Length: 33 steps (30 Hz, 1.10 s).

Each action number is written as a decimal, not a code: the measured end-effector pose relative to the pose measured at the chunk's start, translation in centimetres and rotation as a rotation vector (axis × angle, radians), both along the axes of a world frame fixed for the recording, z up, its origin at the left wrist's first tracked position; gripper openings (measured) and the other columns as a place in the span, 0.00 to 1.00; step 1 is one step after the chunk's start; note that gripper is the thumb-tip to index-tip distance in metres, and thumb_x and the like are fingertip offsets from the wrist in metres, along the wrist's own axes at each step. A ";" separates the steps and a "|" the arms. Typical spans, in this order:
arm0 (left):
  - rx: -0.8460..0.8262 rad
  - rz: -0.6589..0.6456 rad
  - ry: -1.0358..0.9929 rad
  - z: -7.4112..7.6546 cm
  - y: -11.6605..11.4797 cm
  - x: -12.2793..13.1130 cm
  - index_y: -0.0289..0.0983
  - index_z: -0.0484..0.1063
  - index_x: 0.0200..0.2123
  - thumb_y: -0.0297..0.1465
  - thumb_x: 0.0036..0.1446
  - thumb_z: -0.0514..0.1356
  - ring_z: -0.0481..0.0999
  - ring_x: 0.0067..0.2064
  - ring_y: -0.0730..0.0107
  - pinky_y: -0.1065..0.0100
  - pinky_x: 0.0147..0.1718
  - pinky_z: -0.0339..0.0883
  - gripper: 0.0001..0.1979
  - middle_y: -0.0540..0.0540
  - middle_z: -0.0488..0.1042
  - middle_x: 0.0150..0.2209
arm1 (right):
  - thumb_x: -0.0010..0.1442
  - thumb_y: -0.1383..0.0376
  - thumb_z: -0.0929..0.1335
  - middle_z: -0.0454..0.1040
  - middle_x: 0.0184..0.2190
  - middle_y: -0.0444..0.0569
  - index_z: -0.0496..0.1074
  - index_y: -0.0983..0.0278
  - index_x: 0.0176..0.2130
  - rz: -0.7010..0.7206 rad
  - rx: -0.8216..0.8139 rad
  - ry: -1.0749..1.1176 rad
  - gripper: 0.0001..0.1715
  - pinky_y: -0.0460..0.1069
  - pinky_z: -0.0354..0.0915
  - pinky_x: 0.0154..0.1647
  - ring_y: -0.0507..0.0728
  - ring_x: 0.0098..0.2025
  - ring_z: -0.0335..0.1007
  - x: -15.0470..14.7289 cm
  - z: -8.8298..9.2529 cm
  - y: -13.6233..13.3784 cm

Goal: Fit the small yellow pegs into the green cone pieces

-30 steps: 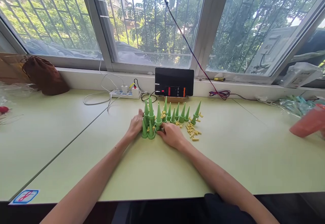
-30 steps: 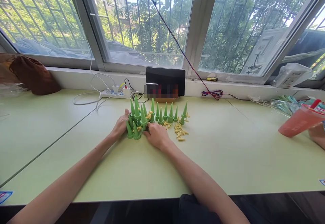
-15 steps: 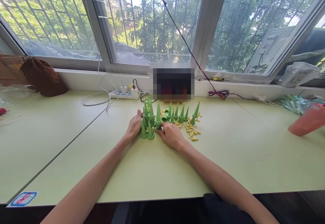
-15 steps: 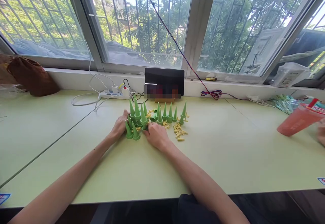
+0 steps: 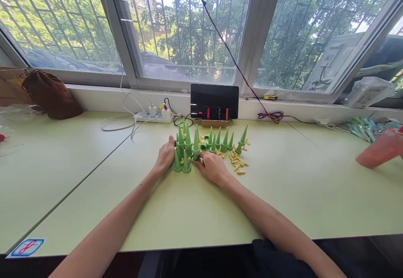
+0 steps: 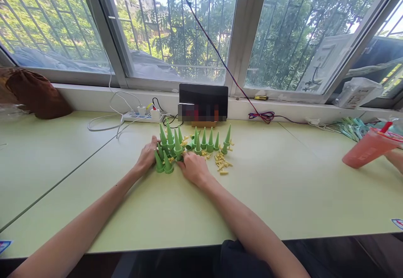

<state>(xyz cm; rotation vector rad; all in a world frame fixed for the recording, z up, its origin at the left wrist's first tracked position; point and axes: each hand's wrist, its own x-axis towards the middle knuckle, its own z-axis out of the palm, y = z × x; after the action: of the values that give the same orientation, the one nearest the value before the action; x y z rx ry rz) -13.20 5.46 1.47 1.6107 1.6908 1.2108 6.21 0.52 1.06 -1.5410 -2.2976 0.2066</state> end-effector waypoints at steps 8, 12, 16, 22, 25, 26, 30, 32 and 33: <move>-0.001 0.025 -0.036 -0.2 0.2 -0.5 0.34 0.77 0.39 0.58 0.61 0.39 0.74 0.37 0.56 0.59 0.42 0.65 0.39 0.40 0.78 0.33 | 0.68 0.55 0.62 0.76 0.41 0.53 0.72 0.64 0.42 0.004 0.031 0.016 0.16 0.48 0.60 0.37 0.58 0.41 0.73 0.1 0.1 -0.2; 0.036 0.061 -0.045 0.1 0.0 -0.5 0.34 0.76 0.38 0.54 0.64 0.39 0.75 0.40 0.55 0.59 0.43 0.65 0.35 0.37 0.78 0.40 | 0.67 0.49 0.62 0.75 0.36 0.51 0.71 0.64 0.37 -0.001 0.099 0.064 0.22 0.47 0.58 0.33 0.56 0.35 0.71 0.3 0.4 -0.6; 0.241 0.214 0.065 1.2 -1.0 -0.4 0.36 0.72 0.35 0.42 0.66 0.41 0.74 0.40 0.60 0.62 0.42 0.64 0.24 0.40 0.77 0.38 | 0.67 0.49 0.61 0.75 0.31 0.49 0.72 0.64 0.35 -0.006 0.181 0.156 0.24 0.46 0.57 0.33 0.54 0.32 0.70 0.8 1.0 -0.9; 0.945 0.157 0.322 2.1 -4.6 0.4 0.38 0.61 0.25 0.29 0.64 0.48 0.70 0.30 0.69 0.68 0.29 0.60 0.14 0.45 0.71 0.27 | 0.71 0.56 0.54 0.73 0.27 0.48 0.71 0.64 0.29 -0.101 0.332 0.268 0.28 0.46 0.56 0.33 0.52 0.29 0.66 1.8 3.8 -1.0; 1.229 -0.163 0.485 2.0 -6.5 2.1 0.38 0.65 0.30 0.23 0.58 0.53 0.68 0.26 0.74 0.71 0.22 0.56 0.06 0.48 0.70 0.26 | 0.71 0.57 0.54 0.71 0.25 0.47 0.70 0.64 0.28 -0.158 0.400 0.272 0.27 0.46 0.55 0.32 0.52 0.28 0.65 2.4 6.6 -0.4; 1.252 -0.277 0.548 1.9 -6.9 3.0 0.37 0.66 0.31 0.22 0.57 0.54 0.67 0.25 0.74 0.71 0.22 0.56 0.06 0.48 0.70 0.27 | 0.71 0.58 0.54 0.71 0.25 0.47 0.70 0.64 0.30 -0.167 0.410 0.275 0.26 0.46 0.55 0.33 0.52 0.28 0.65 2.7 7.6 0.0; 1.312 -0.635 0.763 1.7 -7.7 7.3 0.38 0.66 0.27 0.25 0.58 0.57 0.63 0.22 0.77 0.70 0.20 0.55 0.07 0.52 0.65 0.22 | 0.69 0.59 0.56 0.72 0.29 0.48 0.72 0.64 0.35 -0.173 0.349 0.217 0.21 0.47 0.58 0.37 0.54 0.32 0.68 3.4 11.7 3.8; 1.327 -0.709 0.789 1.1 -7.6 9.2 0.37 0.65 0.25 0.27 0.59 0.58 0.61 0.21 0.77 0.70 0.19 0.54 0.10 0.53 0.63 0.21 | 0.67 0.60 0.60 0.74 0.32 0.50 0.73 0.65 0.37 -0.186 0.278 0.148 0.16 0.49 0.61 0.40 0.56 0.37 0.70 3.5 13.3 6.8; 1.319 -0.722 0.776 0.7 -7.5 10.0 0.37 0.65 0.24 0.27 0.60 0.58 0.61 0.20 0.77 0.70 0.19 0.54 0.11 0.53 0.63 0.21 | 0.65 0.61 0.62 0.74 0.35 0.52 0.73 0.65 0.38 -0.204 0.258 0.110 0.14 0.50 0.62 0.41 0.58 0.40 0.70 3.4 13.9 8.4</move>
<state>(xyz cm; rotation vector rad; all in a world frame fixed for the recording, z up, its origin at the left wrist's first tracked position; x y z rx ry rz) -3.20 -2.06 2.20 3.3574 0.1880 1.4079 9.65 8.89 14.98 -1.5723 -1.9785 -0.0557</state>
